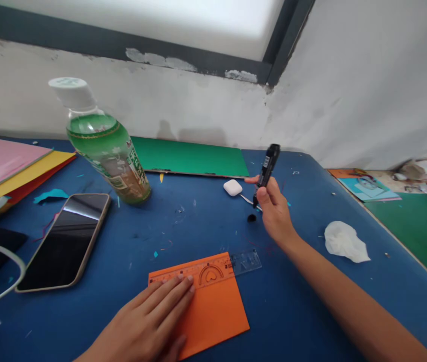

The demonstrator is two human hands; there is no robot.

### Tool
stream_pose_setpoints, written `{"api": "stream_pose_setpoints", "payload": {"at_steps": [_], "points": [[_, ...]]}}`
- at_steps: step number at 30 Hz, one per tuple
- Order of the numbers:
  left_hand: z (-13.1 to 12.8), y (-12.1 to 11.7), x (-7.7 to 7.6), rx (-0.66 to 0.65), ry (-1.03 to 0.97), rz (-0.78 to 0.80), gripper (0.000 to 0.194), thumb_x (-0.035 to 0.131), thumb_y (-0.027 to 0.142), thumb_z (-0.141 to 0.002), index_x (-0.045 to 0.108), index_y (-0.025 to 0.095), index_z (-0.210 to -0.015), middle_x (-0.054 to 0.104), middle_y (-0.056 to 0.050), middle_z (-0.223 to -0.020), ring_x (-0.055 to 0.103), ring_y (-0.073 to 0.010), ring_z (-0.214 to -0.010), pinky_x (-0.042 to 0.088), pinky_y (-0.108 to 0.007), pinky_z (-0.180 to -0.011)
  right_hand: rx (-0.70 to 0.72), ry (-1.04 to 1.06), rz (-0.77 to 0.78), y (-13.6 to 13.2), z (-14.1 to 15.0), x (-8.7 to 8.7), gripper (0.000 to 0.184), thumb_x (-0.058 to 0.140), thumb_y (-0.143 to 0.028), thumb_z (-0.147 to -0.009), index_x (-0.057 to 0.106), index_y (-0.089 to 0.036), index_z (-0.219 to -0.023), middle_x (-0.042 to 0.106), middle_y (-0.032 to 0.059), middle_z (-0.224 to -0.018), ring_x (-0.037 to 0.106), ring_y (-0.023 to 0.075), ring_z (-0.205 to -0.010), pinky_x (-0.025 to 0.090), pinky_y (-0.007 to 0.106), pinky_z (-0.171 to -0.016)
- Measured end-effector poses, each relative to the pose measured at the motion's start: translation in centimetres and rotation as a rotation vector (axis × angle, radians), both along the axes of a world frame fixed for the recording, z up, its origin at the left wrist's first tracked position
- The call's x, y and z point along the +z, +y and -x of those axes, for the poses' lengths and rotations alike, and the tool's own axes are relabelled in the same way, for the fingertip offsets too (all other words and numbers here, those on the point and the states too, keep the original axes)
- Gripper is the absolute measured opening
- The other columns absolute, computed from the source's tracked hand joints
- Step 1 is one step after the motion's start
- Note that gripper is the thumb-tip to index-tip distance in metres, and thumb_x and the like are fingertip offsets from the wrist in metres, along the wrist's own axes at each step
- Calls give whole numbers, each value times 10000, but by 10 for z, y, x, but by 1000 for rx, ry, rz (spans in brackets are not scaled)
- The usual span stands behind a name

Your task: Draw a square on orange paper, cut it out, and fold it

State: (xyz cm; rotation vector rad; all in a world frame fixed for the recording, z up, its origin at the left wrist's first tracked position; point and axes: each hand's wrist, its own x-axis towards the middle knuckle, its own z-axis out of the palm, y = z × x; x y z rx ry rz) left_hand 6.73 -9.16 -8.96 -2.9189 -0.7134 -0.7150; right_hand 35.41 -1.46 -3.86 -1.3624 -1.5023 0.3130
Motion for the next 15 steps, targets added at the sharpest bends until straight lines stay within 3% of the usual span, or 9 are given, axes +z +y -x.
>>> {"api": "stream_pose_setpoints", "payload": {"at_steps": [2,5,8,15], "points": [[1,1,7,-20,50,9,421,355,347,-880,530,120,-1188,588,-51,-1208,537,-197,-1087,429,-297,-897,66,-34,23,4,17,7,418,411,-588,-843,629,-261,-984,557,37,-893,528,184,-789,426,310,-691],[2,3,17,-29,107,38,392,398,339,-880,538,126,-1177,592,-33,-1204,542,-182,-1081,420,-276,-904,280,88,152,0,46,12,372,526,-570,-792,648,-255,-946,528,-11,-686,470,120,-579,397,245,-534],[0,2,17,22,12,34,366,393,348,-881,566,150,-1136,613,-3,-1173,544,-165,-1072,395,-265,-920,467,220,264,-13,68,7,297,628,-506,-745,637,-233,-863,562,-15,-688,508,112,-585,418,221,-516],[-3,-1,11,55,-13,32,338,383,310,-885,579,155,-1113,622,6,-1159,532,-157,-1087,357,-265,-953,596,117,366,-25,72,-6,141,620,-324,-769,576,-193,-743,539,-22,-629,493,101,-548,409,214,-498]]}}
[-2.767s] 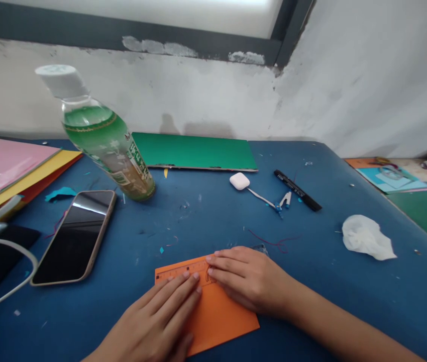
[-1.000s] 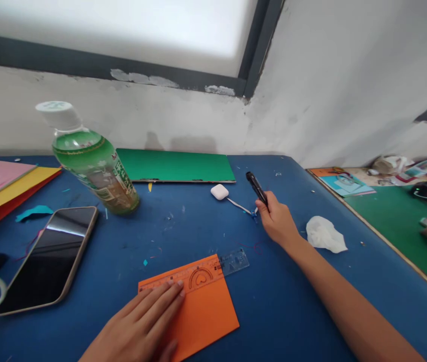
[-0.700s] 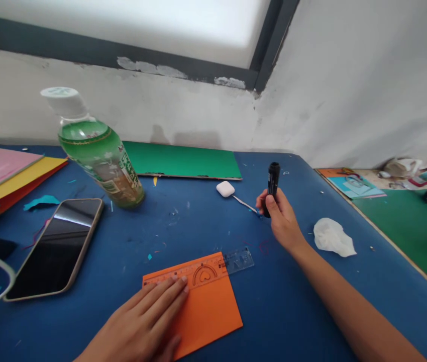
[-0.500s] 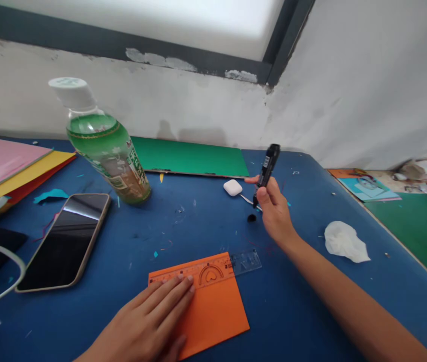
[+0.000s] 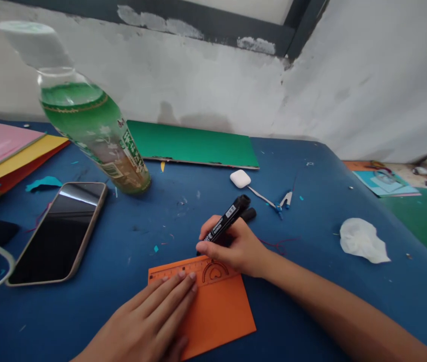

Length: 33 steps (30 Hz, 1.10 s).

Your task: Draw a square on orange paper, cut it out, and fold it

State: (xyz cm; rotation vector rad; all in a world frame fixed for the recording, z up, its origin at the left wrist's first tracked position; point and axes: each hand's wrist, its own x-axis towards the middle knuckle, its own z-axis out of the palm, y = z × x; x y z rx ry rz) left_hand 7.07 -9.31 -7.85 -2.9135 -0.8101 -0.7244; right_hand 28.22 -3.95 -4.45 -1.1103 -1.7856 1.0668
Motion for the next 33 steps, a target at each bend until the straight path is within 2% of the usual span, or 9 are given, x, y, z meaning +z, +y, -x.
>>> {"api": "stream_pose_setpoints", "payload": {"at_steps": [4,21,29,33], "points": [[-2,1,2,0,-14,8,341,378,295,-883,580,147,-1115,620,-8,-1162,528,-163,-1098,336,-272,-982,92,-92,11,2,-4,-5,111,587,-270,-771,555,-176,-722,512,-30,-583,465,91,-510,389,211,-481],[0,1,10,-24,57,50,355,373,276,-892,562,131,-1155,588,-36,-1209,510,-188,-1133,365,-292,-976,104,-91,-43,1,-2,-7,121,605,-280,-777,567,-166,-760,542,-16,-628,502,97,-545,409,208,-507],[-1,-1,7,-11,32,60,359,394,295,-881,555,139,-1161,582,-26,-1218,492,-175,-1151,325,-279,-1010,135,-119,-35,1,-2,-8,126,618,-283,-772,582,-162,-773,544,-14,-633,486,96,-545,405,206,-504],[-1,-1,9,-10,52,68,363,402,297,-877,556,139,-1165,580,-29,-1221,492,-180,-1153,351,-279,-997,130,-128,-45,0,-2,-8,144,614,-306,-776,584,-166,-773,549,-12,-634,487,98,-544,410,209,-504]]}}
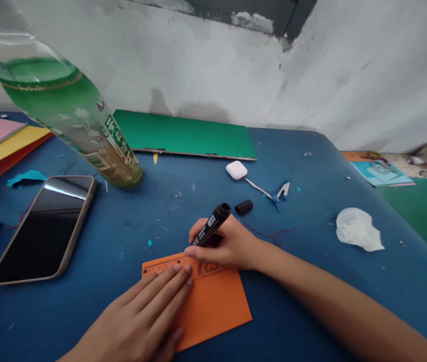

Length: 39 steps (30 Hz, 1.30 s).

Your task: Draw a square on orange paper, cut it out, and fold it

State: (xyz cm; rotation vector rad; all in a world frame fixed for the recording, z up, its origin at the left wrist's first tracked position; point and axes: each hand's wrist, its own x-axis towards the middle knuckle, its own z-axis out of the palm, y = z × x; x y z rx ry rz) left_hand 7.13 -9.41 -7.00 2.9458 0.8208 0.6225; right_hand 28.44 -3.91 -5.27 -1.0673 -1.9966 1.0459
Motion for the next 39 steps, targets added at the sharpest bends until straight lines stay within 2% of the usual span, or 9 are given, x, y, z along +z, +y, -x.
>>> {"api": "stream_pose_setpoints", "payload": {"at_steps": [10,16,22,28,39], "points": [[1,1,2,-24,31,-6,369,379,277,-887,550,120,-1174,570,-52,-1232,494,-200,-1153,375,-296,-976,-1,-46,-23,0,0,-1,161,606,-328,-781,590,-168,-771,572,-3,-627,510,103,-538,427,209,-499],[1,1,0,-3,-33,-47,348,405,273,-875,563,118,-1144,596,-45,-1197,504,-192,-1139,336,-290,-997,25,-113,-84,-3,6,2,165,606,-319,-783,598,-155,-762,607,19,-635,545,113,-555,448,208,-522],[-2,-2,1,-10,13,-82,357,401,281,-867,572,100,-1123,626,-69,-1139,533,-213,-1092,329,-314,-995,82,-82,-30,0,32,9,187,564,-333,-816,588,-150,-789,610,21,-675,550,106,-575,453,206,-544],[-3,-2,4,-23,37,-61,360,385,283,-861,583,83,-1085,654,-86,-1045,578,-232,-970,371,-361,-936,167,-37,17,7,56,5,160,598,-327,-805,582,-169,-785,595,-3,-686,551,108,-624,460,219,-625],[-2,-1,8,-44,62,-81,336,396,245,-871,585,69,-1086,650,-88,-1002,583,-227,-886,407,-356,-841,166,24,87,7,58,4,139,644,-288,-772,607,-161,-816,633,6,-729,582,110,-639,473,208,-608]]}}
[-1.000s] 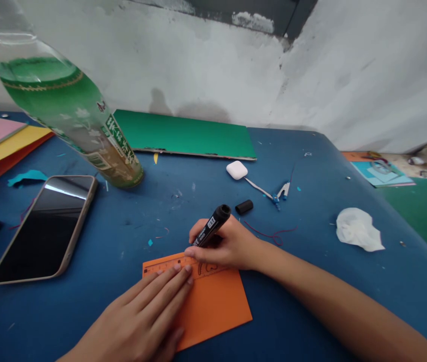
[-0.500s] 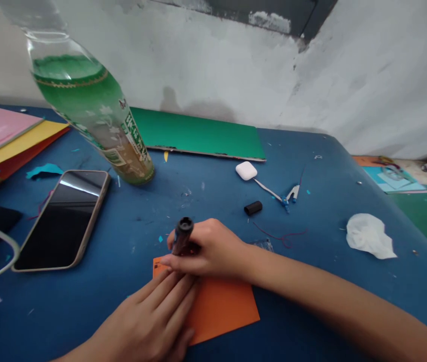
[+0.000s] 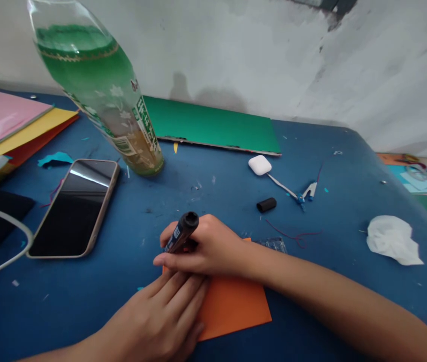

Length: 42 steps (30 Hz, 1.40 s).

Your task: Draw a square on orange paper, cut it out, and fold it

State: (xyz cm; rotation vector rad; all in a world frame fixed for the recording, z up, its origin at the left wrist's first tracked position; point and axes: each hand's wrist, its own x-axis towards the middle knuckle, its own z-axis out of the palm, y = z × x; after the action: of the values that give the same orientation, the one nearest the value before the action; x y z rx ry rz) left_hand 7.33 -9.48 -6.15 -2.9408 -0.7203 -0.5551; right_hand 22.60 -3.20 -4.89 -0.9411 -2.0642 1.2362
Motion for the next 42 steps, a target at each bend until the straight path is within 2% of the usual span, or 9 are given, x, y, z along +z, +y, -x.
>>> {"api": "stream_pose_setpoints", "payload": {"at_steps": [6,12,15,18,20,25,32,36,42], "points": [[0,0,0,6,17,7,337,412,251,-879,579,64,-1104,650,-94,-1031,585,-235,-937,386,-361,-880,-17,27,58,0,0,0,147,646,-288,-770,601,-164,-834,624,8,-740,579,109,-649,474,207,-608],[3,-1,-3,3,0,-19,387,412,315,-892,547,72,-1161,588,-89,-1197,513,-243,-1115,327,-346,-968,-208,144,24,3,-9,8,137,628,-310,-775,594,-179,-795,592,-8,-717,559,103,-623,464,207,-555],[4,-1,-3,-3,21,-18,393,403,310,-892,532,72,-1178,570,-91,-1221,503,-238,-1134,324,-344,-974,-225,157,4,-3,-26,10,139,606,-289,-806,599,-192,-906,628,8,-811,595,101,-639,484,208,-566],[4,0,-2,-11,38,-18,394,387,300,-891,526,75,-1183,569,-93,-1222,511,-238,-1128,318,-349,-978,-240,71,69,-18,-52,7,188,497,-260,-889,538,-229,-1070,642,-15,-695,615,102,-587,489,187,-503],[4,0,-1,-13,48,-1,402,376,313,-888,525,81,-1182,565,-96,-1226,511,-239,-1130,312,-348,-981,-295,-19,5,-30,-71,4,168,462,-233,-906,513,-257,-1065,657,-15,-716,629,102,-595,500,175,-500],[6,1,3,-33,76,80,476,401,418,-846,524,94,-1173,548,-115,-1243,506,-246,-1140,328,-331,-977,-199,-261,-274,-54,-106,-5,333,622,-281,-799,473,-257,-1096,655,55,-976,637,189,-892,534,314,-769],[6,9,20,-69,161,172,479,474,483,-813,564,143,-1137,572,-72,-1224,539,-218,-1106,411,-301,-926,-101,-361,-464,-59,-110,-13,307,566,-173,-828,447,-239,-1103,591,98,-1127,560,189,-1044,488,372,-846],[10,17,33,28,194,178,471,531,467,-779,584,153,-1127,581,-73,-1213,573,-224,-1060,475,-309,-862,-92,-381,-419,-55,-112,-10,244,536,-226,-863,457,-238,-1094,581,97,-1148,545,189,-1065,477,376,-863],[16,24,45,226,352,282,845,682,499,-597,449,63,-1282,536,-194,-1231,591,-319,-1014,533,-404,-769,-97,-396,-340,-50,-120,-3,215,515,-254,-872,487,-219,-1083,584,117,-1114,579,188,-991,505,323,-806]]}}
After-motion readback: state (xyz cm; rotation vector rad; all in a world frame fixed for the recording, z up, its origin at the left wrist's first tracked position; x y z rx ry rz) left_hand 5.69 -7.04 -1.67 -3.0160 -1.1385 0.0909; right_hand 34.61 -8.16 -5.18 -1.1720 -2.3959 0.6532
